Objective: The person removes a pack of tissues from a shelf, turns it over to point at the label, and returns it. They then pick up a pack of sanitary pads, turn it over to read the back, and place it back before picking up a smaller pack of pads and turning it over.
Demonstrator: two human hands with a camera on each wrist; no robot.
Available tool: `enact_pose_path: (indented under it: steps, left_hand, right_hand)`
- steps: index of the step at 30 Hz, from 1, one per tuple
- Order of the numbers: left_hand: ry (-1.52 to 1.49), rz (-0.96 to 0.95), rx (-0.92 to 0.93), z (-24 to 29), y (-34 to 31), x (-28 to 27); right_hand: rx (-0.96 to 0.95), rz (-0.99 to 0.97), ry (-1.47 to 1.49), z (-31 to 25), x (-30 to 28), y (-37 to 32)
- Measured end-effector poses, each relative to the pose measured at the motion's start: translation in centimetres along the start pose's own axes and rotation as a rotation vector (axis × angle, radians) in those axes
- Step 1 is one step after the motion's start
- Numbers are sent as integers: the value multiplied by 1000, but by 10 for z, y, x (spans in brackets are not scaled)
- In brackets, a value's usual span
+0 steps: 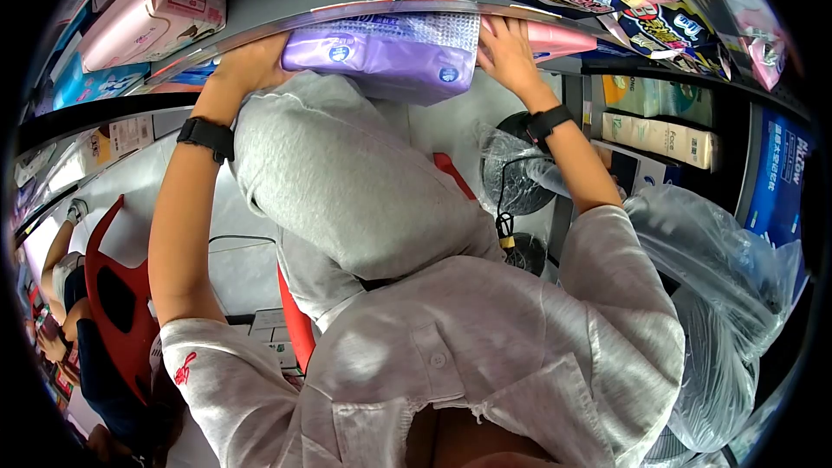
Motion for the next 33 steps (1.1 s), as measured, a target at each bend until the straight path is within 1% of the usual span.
enact_pose_path:
  steps: [2, 4, 5, 7, 8, 10, 11, 12, 13, 14, 16, 17, 19, 20, 22, 23, 24, 25, 26, 27, 28, 30, 31, 33]
  left_hand:
    - [18, 5, -6, 1, 2, -1]
    - [33, -61, -17, -1, 8, 0]
    - [31, -54, -15, 1, 11, -3]
    - [45, -249, -59, 5, 17, -7]
    - [43, -247, -57, 5, 15, -4]
    - [-92, -244, -128, 1, 9, 2]
    - [-93, -243, -124, 6, 8, -3]
    - [-75, -259, -163, 12, 6, -12]
    - [-56, -277, -201, 16, 5, -17]
    - [-58, -279, -196, 17, 3, -16]
    - [-166, -21, -152, 17, -1, -11]
    - [-168, -24, -150, 17, 0, -8]
    - [-133, -143, -200, 14, 3, -3]
    - [-130, -144, -201, 13, 5, -2]
    - [-119, -63, -134, 12, 9, -3]
    - [-117, -60, -140, 12, 13, -5]
    - [-63, -148, -135, 12, 17, -9]
    - [-9, -237, -131, 11, 18, -10]
    - [-8, -237, -137, 8, 16, -7]
    - [-2, -112, -34, 7, 13, -3]
    - [5, 12, 71, 5, 10, 0]
    - [9, 27, 79, 4, 7, 1]
    - [13, 4, 57, 4, 7, 2]
    - [17, -14, 32, 6, 6, 4]
  right_hand:
    - [-14, -1, 11, -5, -3, -9]
    - [-32, -1, 18, -9, -7, -17]
    - [-27, 7, 31, -13, -10, -20]
    - [-20, 8, 45, -16, -9, -23]
    - [-18, 6, 41, -17, -10, -24]
    - [-5, 2, 89, -20, -14, -23]
    - [-1, -36, 89, -20, -16, -24]
    - [3, -37, 87, -21, -18, -24]
    - [11, -11, 98, -24, -21, -22]
    - [19, 16, 109, -25, -22, -19]
    - [54, 40, 97, -27, -20, -12]
    - [85, 67, 88, -27, -17, -9]
    - [130, 60, 69, -27, -8, -4]
    - [169, 56, 46, -27, -6, 0]
    - [203, 59, 26, -28, -8, 9]
    - [236, 59, 4, -27, -10, 14]
    - [232, 60, 6, -24, -10, 17]
    - [233, 63, 82, -16, -8, 19]
    - [232, 66, 157, -7, -7, 22]
    - [159, 46, 257, -1, -12, 29]
    - [155, 50, 261, 2, -17, 35]
    - [107, -309, 381, 3, -24, 47]
    - [117, -435, 443, 1, -28, 51]
    - [95, -468, 442, 0, -23, 56]
Point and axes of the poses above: each hand's wrist, its own y-axis towards the middle knuckle, its own x-axis out of the palm, z = x × y, the point moved 1 cm from there along y, towards the middle knuckle, and after that the axes turned 13 degrees about -x, right-handed, at the moved point
